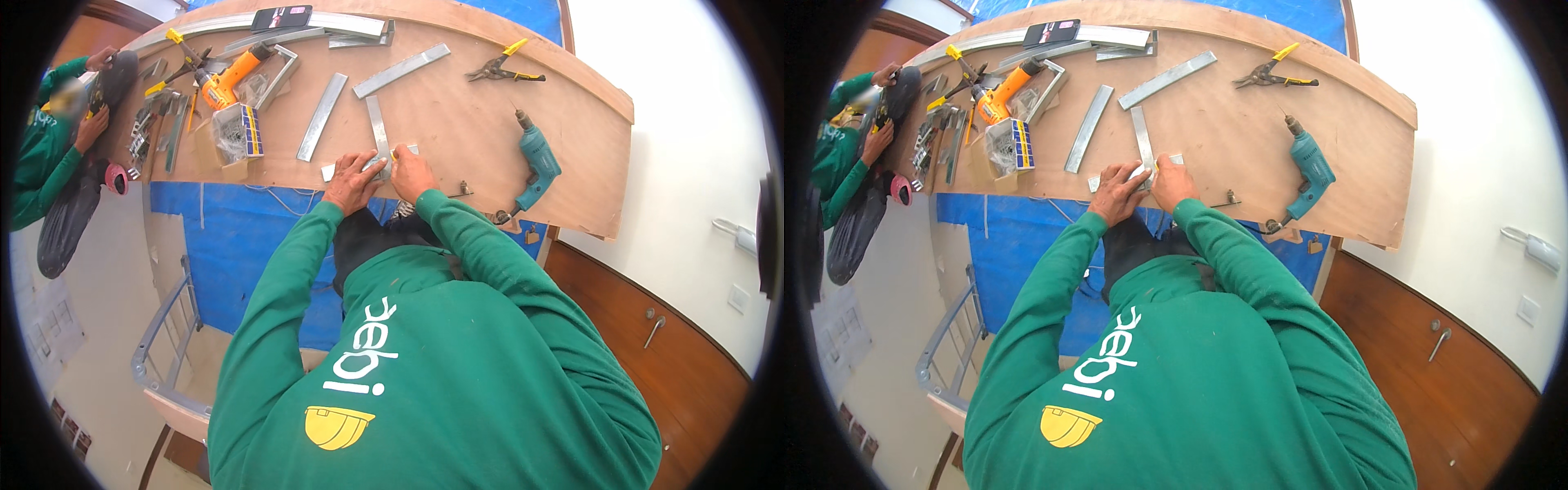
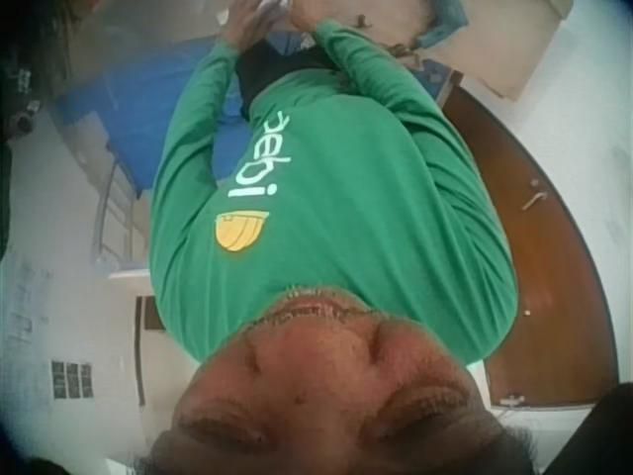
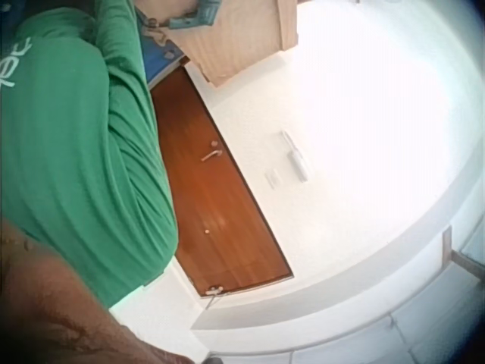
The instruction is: The person assembles metal frame components on a workbench. They mark metal pieces with a pencil, drill holes using a cordless drill, and use pliers to bend or adjust the metal. A second person works nearby on similar components.
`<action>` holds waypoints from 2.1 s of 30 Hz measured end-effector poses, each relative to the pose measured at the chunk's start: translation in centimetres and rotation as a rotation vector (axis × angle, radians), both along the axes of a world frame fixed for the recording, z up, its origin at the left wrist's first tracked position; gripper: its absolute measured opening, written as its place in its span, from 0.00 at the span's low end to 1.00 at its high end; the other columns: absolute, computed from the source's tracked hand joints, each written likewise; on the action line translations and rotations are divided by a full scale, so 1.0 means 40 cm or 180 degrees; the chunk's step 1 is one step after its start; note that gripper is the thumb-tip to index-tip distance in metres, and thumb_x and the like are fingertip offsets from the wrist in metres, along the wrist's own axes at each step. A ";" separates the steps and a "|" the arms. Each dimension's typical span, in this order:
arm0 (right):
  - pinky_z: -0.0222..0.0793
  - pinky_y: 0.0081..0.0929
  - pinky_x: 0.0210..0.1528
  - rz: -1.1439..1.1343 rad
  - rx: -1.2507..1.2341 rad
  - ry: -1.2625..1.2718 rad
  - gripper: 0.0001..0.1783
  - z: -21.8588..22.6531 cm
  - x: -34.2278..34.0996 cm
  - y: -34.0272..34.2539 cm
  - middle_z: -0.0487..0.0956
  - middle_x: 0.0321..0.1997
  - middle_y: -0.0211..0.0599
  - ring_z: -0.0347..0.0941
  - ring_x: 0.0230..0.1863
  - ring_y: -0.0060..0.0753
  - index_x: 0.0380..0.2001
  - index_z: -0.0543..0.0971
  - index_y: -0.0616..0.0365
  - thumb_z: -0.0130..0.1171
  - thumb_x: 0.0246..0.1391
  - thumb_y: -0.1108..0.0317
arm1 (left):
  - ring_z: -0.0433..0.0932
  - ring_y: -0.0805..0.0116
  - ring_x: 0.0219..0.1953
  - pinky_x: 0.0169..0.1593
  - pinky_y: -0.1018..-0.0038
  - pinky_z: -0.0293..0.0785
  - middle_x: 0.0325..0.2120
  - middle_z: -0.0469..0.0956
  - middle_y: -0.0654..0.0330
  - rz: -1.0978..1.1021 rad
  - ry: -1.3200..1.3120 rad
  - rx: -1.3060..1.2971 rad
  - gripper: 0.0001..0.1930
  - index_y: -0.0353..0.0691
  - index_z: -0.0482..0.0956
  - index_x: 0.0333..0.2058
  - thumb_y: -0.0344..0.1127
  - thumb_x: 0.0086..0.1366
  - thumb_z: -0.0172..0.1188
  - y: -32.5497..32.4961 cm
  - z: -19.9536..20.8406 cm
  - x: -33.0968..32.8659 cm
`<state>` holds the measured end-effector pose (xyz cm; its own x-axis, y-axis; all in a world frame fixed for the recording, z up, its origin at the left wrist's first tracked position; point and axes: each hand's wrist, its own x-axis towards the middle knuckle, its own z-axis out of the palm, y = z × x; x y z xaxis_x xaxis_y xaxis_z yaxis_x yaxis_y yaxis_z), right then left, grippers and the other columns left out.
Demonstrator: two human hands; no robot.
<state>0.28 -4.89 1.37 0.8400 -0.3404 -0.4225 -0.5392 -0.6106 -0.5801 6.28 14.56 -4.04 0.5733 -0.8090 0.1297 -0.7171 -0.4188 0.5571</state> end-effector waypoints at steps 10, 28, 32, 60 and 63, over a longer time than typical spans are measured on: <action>0.79 0.61 0.53 0.0696 -0.0219 0.0412 0.12 0.029 0.001 -0.025 0.87 0.46 0.62 0.84 0.51 0.68 0.49 0.82 0.60 0.61 0.66 0.67 | 0.74 0.47 0.62 0.68 0.53 0.68 0.67 0.75 0.55 0.0001 0.0000 -0.0067 0.30 0.51 0.82 0.66 0.37 0.64 0.73 0.002 -0.007 -0.006; 0.78 0.61 0.54 0.0030 0.0088 0.0267 0.14 0.000 -0.008 -0.022 0.87 0.47 0.61 0.84 0.50 0.68 0.54 0.80 0.53 0.61 0.71 0.61 | 0.73 0.45 0.66 0.71 0.53 0.67 0.68 0.75 0.53 -0.0046 0.0136 -0.0062 0.31 0.50 0.81 0.67 0.36 0.64 0.74 0.004 -0.004 0.005; 0.78 0.61 0.54 0.0000 0.0105 0.0219 0.14 -0.006 -0.003 -0.022 0.87 0.45 0.62 0.84 0.50 0.69 0.54 0.80 0.55 0.62 0.70 0.62 | 0.72 0.45 0.67 0.72 0.53 0.66 0.68 0.75 0.52 -0.0051 0.0127 -0.0021 0.31 0.50 0.81 0.67 0.37 0.64 0.74 0.002 -0.003 0.007; 0.79 0.65 0.50 0.0396 -0.0163 0.0285 0.13 -0.008 -0.019 -0.011 0.86 0.43 0.65 0.84 0.48 0.73 0.52 0.80 0.58 0.60 0.70 0.64 | 0.73 0.47 0.65 0.69 0.52 0.68 0.68 0.75 0.56 -0.0070 0.0078 -0.0087 0.33 0.52 0.80 0.68 0.37 0.64 0.75 0.006 -0.008 0.012; 0.79 0.64 0.51 0.0254 -0.0158 0.0246 0.13 0.002 0.020 -0.009 0.86 0.43 0.64 0.84 0.48 0.72 0.51 0.80 0.59 0.59 0.70 0.64 | 0.72 0.47 0.65 0.69 0.52 0.68 0.68 0.74 0.55 -0.0102 0.0092 -0.0101 0.34 0.52 0.80 0.68 0.36 0.63 0.76 0.011 -0.013 0.021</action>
